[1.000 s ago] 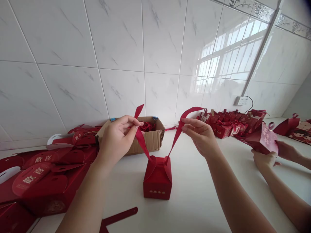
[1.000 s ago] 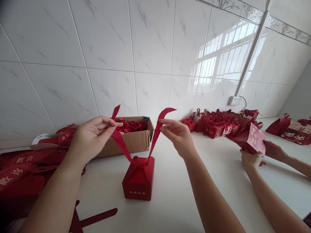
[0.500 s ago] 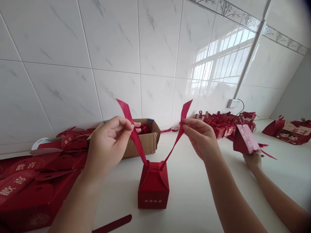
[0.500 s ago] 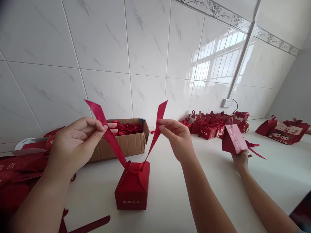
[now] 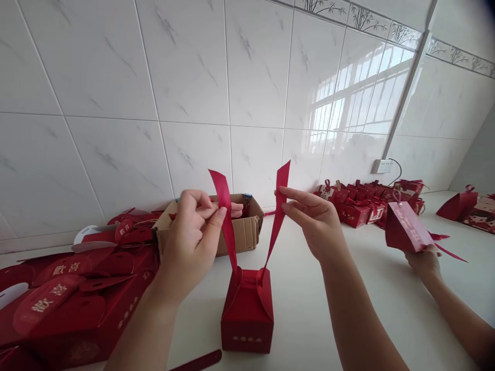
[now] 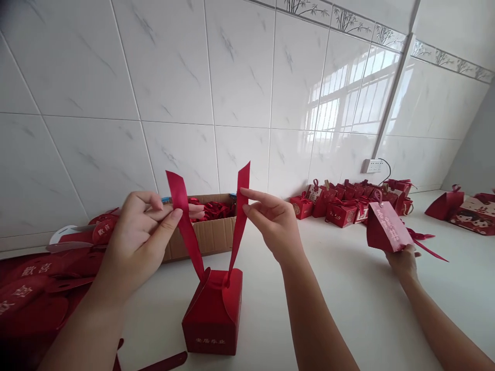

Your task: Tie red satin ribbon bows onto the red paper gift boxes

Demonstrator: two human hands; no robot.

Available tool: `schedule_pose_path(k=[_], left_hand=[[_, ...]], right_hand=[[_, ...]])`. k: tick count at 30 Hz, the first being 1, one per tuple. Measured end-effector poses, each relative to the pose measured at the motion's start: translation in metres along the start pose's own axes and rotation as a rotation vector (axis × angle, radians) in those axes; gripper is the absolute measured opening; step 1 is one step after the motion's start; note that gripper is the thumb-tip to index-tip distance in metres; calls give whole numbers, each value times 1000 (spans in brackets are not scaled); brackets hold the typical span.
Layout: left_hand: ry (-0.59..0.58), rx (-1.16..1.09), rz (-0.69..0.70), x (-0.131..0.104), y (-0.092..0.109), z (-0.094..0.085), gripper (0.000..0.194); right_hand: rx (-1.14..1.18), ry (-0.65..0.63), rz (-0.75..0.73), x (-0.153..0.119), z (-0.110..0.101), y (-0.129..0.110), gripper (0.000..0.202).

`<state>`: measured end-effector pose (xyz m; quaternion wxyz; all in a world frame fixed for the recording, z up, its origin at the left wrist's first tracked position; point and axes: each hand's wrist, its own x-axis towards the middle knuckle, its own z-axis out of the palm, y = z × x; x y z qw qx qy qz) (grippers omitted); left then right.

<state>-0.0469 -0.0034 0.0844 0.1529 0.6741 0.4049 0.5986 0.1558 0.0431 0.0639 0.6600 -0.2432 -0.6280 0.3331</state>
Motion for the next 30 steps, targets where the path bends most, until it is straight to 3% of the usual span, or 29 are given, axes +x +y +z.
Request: schedule_pose_path(k=[4, 8, 11, 22, 26, 30], left_hand=[[-60, 16, 14, -2, 4, -2, 15], [-37, 10, 22, -5, 8, 0, 8], [-36, 23, 70, -6, 10, 2, 13], [45, 226, 170, -7, 9, 4, 10], [55, 172, 217, -8, 10, 6, 6], [33, -13, 145, -8, 15, 10, 31]], right_hand=[[28, -33, -41, -1, 2, 1, 30], [62, -51, -51, -4, 3, -2, 30], [70, -60, -50, -6, 3, -5, 30], [133, 17, -56, -2, -7, 1, 26], [169, 1, -50, -2, -7, -2, 25], [180, -7, -28, -2, -6, -5, 24]])
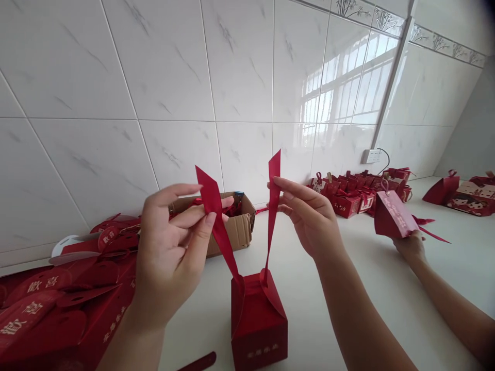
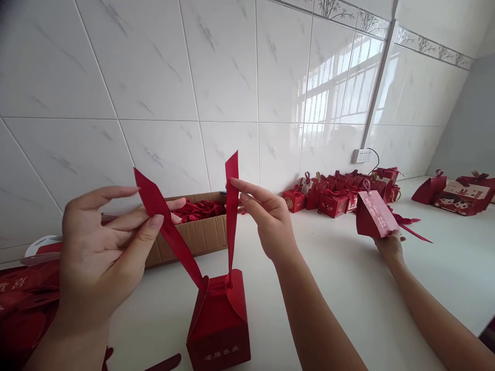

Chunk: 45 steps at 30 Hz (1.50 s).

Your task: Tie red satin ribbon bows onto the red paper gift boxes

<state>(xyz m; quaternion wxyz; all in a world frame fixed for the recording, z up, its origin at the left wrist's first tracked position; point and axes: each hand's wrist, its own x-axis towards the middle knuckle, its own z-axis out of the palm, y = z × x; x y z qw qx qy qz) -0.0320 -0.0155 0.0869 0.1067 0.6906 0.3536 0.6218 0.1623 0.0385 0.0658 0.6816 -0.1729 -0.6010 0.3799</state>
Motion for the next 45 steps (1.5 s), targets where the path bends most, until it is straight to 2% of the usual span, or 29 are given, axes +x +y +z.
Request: schedule_pose_path(k=[3, 9, 14, 22, 27, 33, 37, 40, 45], left_hand=[[-16, -96, -91, 1, 2, 3, 40], [-27, -183, -153, 0, 3, 2, 13], [-87, -333, -145, -1, 4, -1, 4], [-148, -301, -194, -4, 4, 4, 3], [-193, -178, -261, -4, 3, 9, 15], [-201, -148, -334, -1, -2, 10, 31], [-198, -168, -291, -2, -8, 10, 19], [-222, -188, -285, -2, -10, 10, 17], [-349, -333, -427, 1, -9, 8, 16]], right_hand=[[47, -10, 13, -1, 2, -2, 24], [91, -12, 41, -4, 5, -5, 20], [81, -13, 50, -7, 8, -8, 19], [34, -112, 135, -14, 17, -13, 34], [-69, -247, 208, -18, 22, -14, 26], [-165, -289, 216, -18, 23, -16, 25], [-88, -395, 206, -18, 24, -17, 27], [-73, -399, 193, -16, 24, -14, 21], [-59, -382, 133, -10, 18, 1, 17]])
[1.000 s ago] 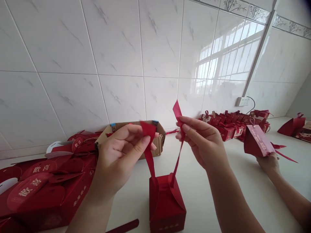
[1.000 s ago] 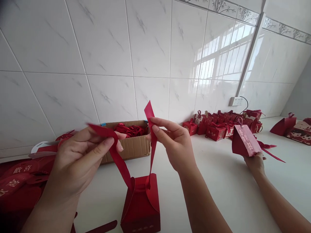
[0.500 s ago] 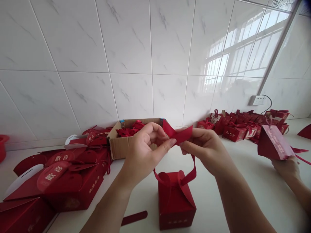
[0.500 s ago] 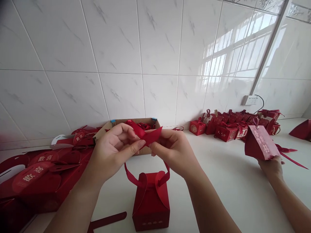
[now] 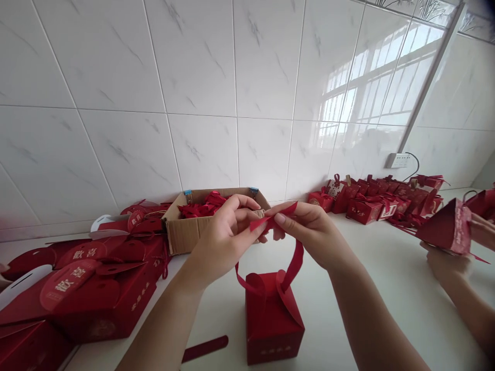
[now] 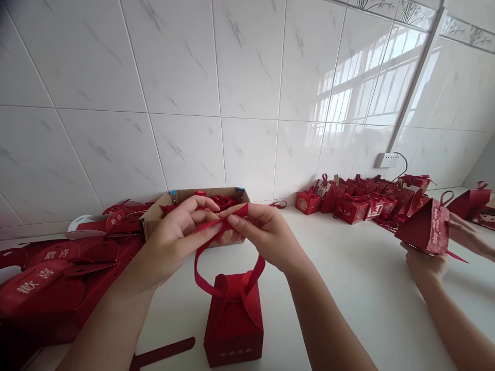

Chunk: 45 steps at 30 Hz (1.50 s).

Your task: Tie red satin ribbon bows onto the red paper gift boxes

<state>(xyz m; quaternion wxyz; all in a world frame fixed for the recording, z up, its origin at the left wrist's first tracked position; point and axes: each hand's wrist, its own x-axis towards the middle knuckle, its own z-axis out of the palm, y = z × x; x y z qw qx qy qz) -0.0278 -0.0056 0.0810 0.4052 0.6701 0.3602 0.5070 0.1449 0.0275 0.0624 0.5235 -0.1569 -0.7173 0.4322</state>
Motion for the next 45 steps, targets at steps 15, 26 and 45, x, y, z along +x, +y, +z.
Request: schedule_pose_path(k=[15, 26, 45], left_hand=[[2, -210, -165, 6, -2, -4, 16], [86, 615, 300, -1, 5, -9, 21], [-99, 1282, -295, -83, -51, -83, 19]], right_hand=[[-622, -151, -353, -5, -20, 0, 33], [-199, -31, -126, -15, -30, 14, 18], [-658, 7, 643, -143, -115, 35, 32]])
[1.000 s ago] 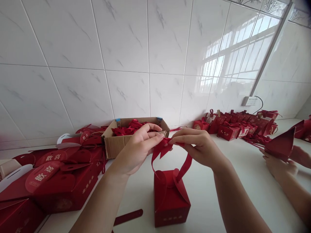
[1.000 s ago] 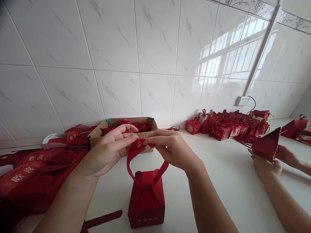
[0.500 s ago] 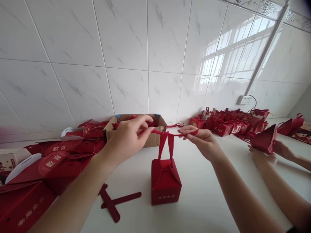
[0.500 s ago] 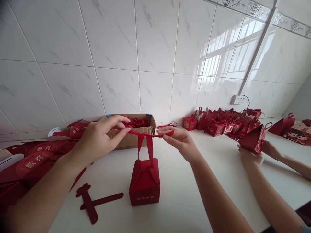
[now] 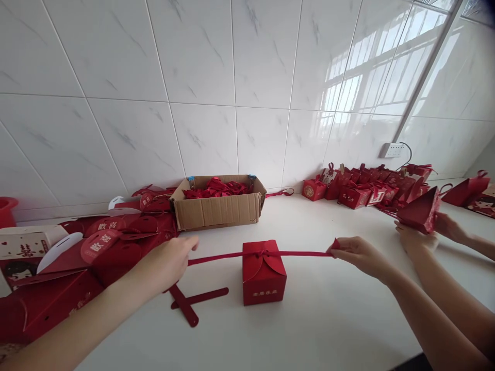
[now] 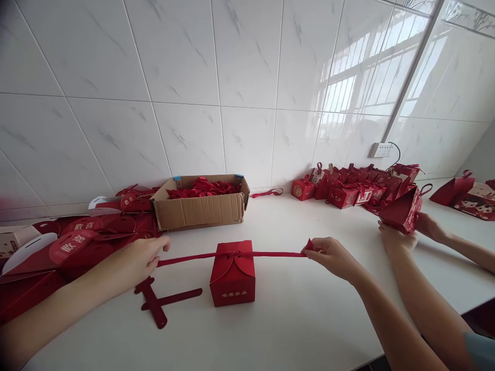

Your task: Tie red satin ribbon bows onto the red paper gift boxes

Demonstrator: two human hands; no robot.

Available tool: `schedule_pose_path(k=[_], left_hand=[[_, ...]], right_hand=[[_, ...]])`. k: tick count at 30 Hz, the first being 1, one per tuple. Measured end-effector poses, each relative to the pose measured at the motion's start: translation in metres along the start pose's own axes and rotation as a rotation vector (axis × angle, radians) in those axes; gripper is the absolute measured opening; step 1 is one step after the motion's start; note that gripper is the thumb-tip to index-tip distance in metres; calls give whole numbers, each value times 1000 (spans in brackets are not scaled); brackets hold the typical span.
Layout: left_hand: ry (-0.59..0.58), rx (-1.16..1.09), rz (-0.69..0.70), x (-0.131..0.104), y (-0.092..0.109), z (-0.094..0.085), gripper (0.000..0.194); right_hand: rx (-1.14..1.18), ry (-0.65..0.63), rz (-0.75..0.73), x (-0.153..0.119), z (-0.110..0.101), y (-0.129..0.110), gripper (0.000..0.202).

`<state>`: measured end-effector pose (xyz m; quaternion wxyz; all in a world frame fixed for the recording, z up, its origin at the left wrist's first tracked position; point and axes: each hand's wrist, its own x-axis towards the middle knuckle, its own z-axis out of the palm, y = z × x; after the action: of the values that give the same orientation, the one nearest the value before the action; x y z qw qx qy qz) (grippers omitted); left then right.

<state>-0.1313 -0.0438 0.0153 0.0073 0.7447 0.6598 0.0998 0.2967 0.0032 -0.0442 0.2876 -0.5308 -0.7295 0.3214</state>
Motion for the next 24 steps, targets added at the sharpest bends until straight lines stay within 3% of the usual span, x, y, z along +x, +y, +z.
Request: schedule_pose_path(k=[3, 5, 7, 10, 13, 19, 24], left_hand=[[-56, 61, 54, -2, 10, 12, 15], [21, 42, 145, -1, 23, 16, 11], [88, -103, 180, 1, 39, 19, 8], [69, -478, 133, 3, 63, 27, 13], [24, -766, 67, 4, 78, 40, 9], [-1, -1039, -51, 10, 80, 62, 15], [-90, -1186, -80, 13, 75, 66, 21]], right_hand=[[-140, 72, -47, 5, 6, 3, 24], [-162, 179, -108, 10, 14, -10, 31], [-95, 205, -140, 17, 24, -31, 34], [67, 29, -137, 27, 44, -62, 36], [228, -156, -83, 34, 67, -77, 42], [694, -175, -31, 31, 98, -69, 41], [695, -321, 27, 26, 97, -63, 39]])
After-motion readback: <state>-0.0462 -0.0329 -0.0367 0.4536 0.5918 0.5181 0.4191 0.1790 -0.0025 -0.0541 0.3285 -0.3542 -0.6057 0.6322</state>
